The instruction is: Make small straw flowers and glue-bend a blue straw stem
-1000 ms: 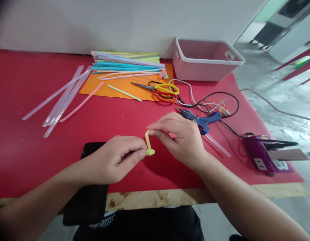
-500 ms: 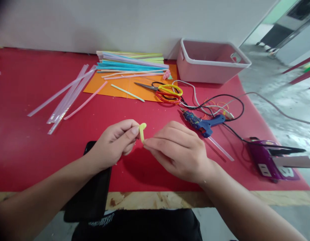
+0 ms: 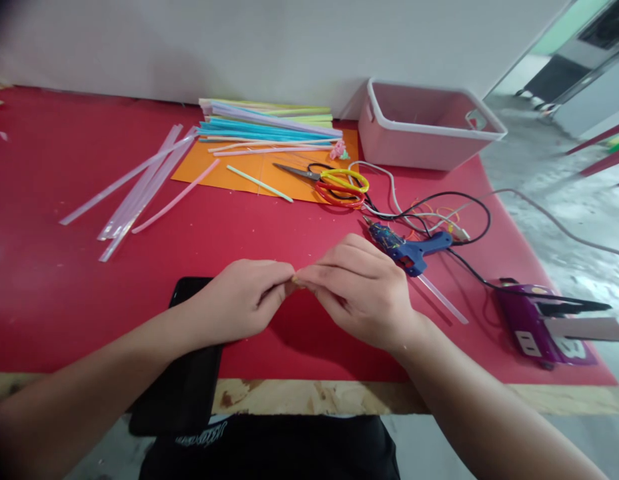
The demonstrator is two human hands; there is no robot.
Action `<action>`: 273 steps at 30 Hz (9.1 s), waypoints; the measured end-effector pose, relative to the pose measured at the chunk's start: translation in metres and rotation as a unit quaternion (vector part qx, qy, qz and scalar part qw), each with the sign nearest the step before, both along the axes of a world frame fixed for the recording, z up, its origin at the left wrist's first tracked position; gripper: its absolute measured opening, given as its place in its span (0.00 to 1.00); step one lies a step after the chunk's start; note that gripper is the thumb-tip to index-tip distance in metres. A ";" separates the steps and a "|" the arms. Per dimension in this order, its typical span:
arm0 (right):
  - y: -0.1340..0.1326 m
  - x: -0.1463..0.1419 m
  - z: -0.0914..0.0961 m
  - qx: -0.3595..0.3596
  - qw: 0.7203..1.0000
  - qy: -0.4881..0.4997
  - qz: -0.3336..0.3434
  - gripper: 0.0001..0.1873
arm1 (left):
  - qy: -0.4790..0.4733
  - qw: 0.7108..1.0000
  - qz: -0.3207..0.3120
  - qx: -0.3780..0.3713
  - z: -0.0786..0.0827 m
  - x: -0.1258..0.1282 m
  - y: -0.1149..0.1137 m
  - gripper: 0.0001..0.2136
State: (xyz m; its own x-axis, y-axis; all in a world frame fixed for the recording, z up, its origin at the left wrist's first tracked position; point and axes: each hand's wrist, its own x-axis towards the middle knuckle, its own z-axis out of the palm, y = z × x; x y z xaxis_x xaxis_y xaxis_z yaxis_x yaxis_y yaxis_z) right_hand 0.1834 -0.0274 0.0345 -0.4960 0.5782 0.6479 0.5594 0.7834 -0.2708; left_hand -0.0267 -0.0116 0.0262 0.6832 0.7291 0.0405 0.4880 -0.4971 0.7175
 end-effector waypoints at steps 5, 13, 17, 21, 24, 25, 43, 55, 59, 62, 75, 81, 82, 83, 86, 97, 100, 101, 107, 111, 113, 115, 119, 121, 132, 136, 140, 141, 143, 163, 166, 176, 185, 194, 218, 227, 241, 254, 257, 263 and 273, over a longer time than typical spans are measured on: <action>-0.003 -0.003 0.002 -0.003 1.000 -0.008 0.015 0.10 | -0.114 0.980 0.085 -0.137 0.000 0.003 0.001 0.12; -0.002 -0.005 0.005 -0.064 0.997 0.044 0.016 0.08 | -0.244 0.897 -0.003 -0.369 0.007 -0.007 0.011 0.14; -0.001 -0.004 0.002 -0.083 0.996 0.017 0.033 0.10 | -0.108 0.968 -0.129 -0.184 0.019 -0.018 0.016 0.13; 0.002 -0.004 -0.009 -0.069 0.997 -0.001 0.021 0.08 | 0.040 0.991 -0.128 -0.013 0.014 -0.017 0.015 0.12; 0.006 -0.004 -0.015 -0.040 0.999 -0.015 -0.005 0.04 | 0.139 0.984 -0.086 0.069 0.003 -0.011 0.010 0.10; 0.007 -0.004 -0.016 -0.030 0.999 -0.021 -0.021 0.04 | 0.157 0.981 -0.071 0.091 0.000 -0.010 0.008 0.10; 0.001 -0.007 -0.007 0.025 0.997 -0.014 -0.078 0.02 | 0.170 0.972 0.004 0.164 -0.015 -0.002 0.005 0.11; -0.008 -0.009 0.002 0.028 0.999 0.036 -0.029 0.07 | -0.086 0.990 0.102 0.051 -0.002 -0.001 0.004 0.11; -0.008 -0.011 0.004 0.012 0.999 0.040 -0.027 0.09 | -0.219 0.953 0.106 -0.181 0.003 -0.001 0.007 0.10; -0.008 -0.010 0.003 -0.029 0.998 0.041 -0.034 0.09 | -0.301 0.880 0.078 -0.358 0.005 -0.002 0.007 0.10; 0.007 0.001 -0.006 -0.194 0.980 0.022 -0.028 0.07 | -0.053 0.952 -0.027 -0.301 0.008 -0.003 0.008 0.08; 0.001 -0.004 -0.003 0.000 0.998 -0.005 -0.057 0.06 | -0.076 0.942 0.072 -0.320 0.005 0.004 0.007 0.10; 0.000 -0.006 -0.002 -0.002 0.998 -0.001 -0.060 0.06 | -0.085 0.936 0.087 -0.332 0.004 0.005 0.007 0.10; -0.002 -0.007 0.000 -0.009 0.998 0.006 -0.060 0.05 | -0.100 0.928 0.099 -0.346 0.004 0.005 0.007 0.10; -0.005 -0.009 0.002 -0.031 0.998 0.024 -0.048 0.06 | -0.178 0.887 0.129 -0.407 0.004 0.007 0.007 0.09; -0.010 -0.010 0.003 -0.136 0.984 0.067 -0.092 0.10 | -0.341 0.763 0.110 -0.539 0.003 0.003 0.010 0.08; -0.009 -0.010 0.004 -0.154 0.983 0.076 -0.062 0.07 | -0.344 0.748 0.076 -0.562 0.005 0.000 0.009 0.08; -0.008 -0.010 0.004 -0.160 0.983 0.081 -0.052 0.07 | -0.342 0.746 0.066 -0.568 0.005 -0.001 0.009 0.09; -0.003 -0.006 0.004 -0.182 0.978 0.102 -0.021 0.09 | -0.303 0.755 0.013 -0.581 0.009 -0.005 0.010 0.09; -0.002 -0.003 0.002 -0.182 0.979 0.093 -0.027 0.11 | -0.262 0.797 -0.005 -0.544 0.007 -0.007 0.011 0.09; -0.001 -0.002 0.001 -0.184 0.978 0.090 -0.028 0.11 | -0.247 0.818 -0.010 -0.519 0.004 -0.009 0.011 0.09; -0.001 -0.002 0.000 -0.189 0.978 0.090 -0.022 0.12 | -0.230 0.831 -0.016 -0.507 0.001 -0.011 0.012 0.09; 0.000 -0.001 0.000 -0.214 0.973 0.092 -0.006 0.09 | -0.170 0.851 -0.038 -0.496 0.002 -0.015 0.013 0.10; 0.002 0.000 0.001 -0.232 0.969 0.084 -0.004 0.05 | -0.139 0.867 -0.043 -0.477 0.006 -0.015 0.014 0.11; 0.004 0.001 -0.002 -0.211 0.976 -0.002 -0.049 0.10 | -0.041 0.945 0.009 -0.323 0.004 -0.003 0.011 0.10; 0.001 -0.001 -0.005 -0.098 0.993 -0.012 -0.072 0.06 | -0.061 0.939 0.071 -0.332 0.003 0.000 0.010 0.10; -0.003 -0.005 -0.005 -0.026 0.998 0.009 -0.062 0.04 | -0.114 0.918 0.136 -0.354 0.005 0.005 0.007 0.10; -0.003 -0.006 -0.005 -0.018 0.998 0.019 -0.054 0.05 | -0.136 0.911 0.144 -0.363 0.005 0.006 0.006 0.09; -0.004 -0.007 -0.005 -0.014 0.999 0.037 -0.035 0.07 | -0.186 0.889 0.153 -0.390 0.003 0.008 0.005 0.09; -0.007 -0.015 -0.007 -0.334 0.877 0.341 -0.050 0.07 | -0.209 0.972 0.108 -0.016 -0.010 0.002 -0.003 0.09; -0.004 -0.014 -0.007 -0.404 0.839 0.363 -0.019 0.11 | -0.219 0.970 0.097 -0.035 -0.008 0.001 -0.003 0.09; 0.001 -0.008 -0.014 -0.494 0.775 0.389 0.065 0.04 | -0.269 0.952 0.081 -0.118 -0.002 0.002 -0.007 0.07; 0.001 -0.008 -0.011 -0.487 0.799 0.347 0.067 0.06 | -0.322 0.808 0.019 -0.493 0.004 0.002 0.001 0.10; -0.001 -0.007 -0.009 -0.372 0.877 0.284 0.108 0.10 | -0.289 0.699 -0.030 -0.653 0.008 -0.005 0.007 0.10; -0.002 -0.010 -0.005 -0.374 0.873 0.306 0.069 0.16 | -0.311 0.866 0.026 -0.390 0.000 0.007 -0.006 0.17; -0.004 -0.014 -0.001 -0.337 0.906 0.257 -0.012 0.06 | -0.275 0.908 0.044 -0.314 0.000 0.006 -0.005 0.18; -0.002 -0.006 -0.006 -0.093 0.993 0.064 0.019 0.03 | -0.231 0.816 0.019 -0.530 0.005 -0.003 0.006 0.16; 0.000 -0.008 -0.004 -0.107 0.992 0.069 -0.009 0.04 | -0.212 0.916 0.011 -0.339 -0.001 -0.001 0.003 0.17; -0.001 -0.008 -0.002 -0.112 0.991 0.073 -0.002 0.06 | -0.249 0.882 0.005 -0.400 -0.003 0.000 0.004 0.17; -0.002 -0.010 -0.003 -0.183 0.975 0.128 0.012 0.07 | -0.305 0.806 -0.006 -0.507 -0.003 0.001 0.003 0.16; -0.002 -0.010 -0.004 -0.198 0.969 0.143 0.045 0.05 | -0.307 0.753 -0.031 -0.581 0.001 -0.002 0.004 0.16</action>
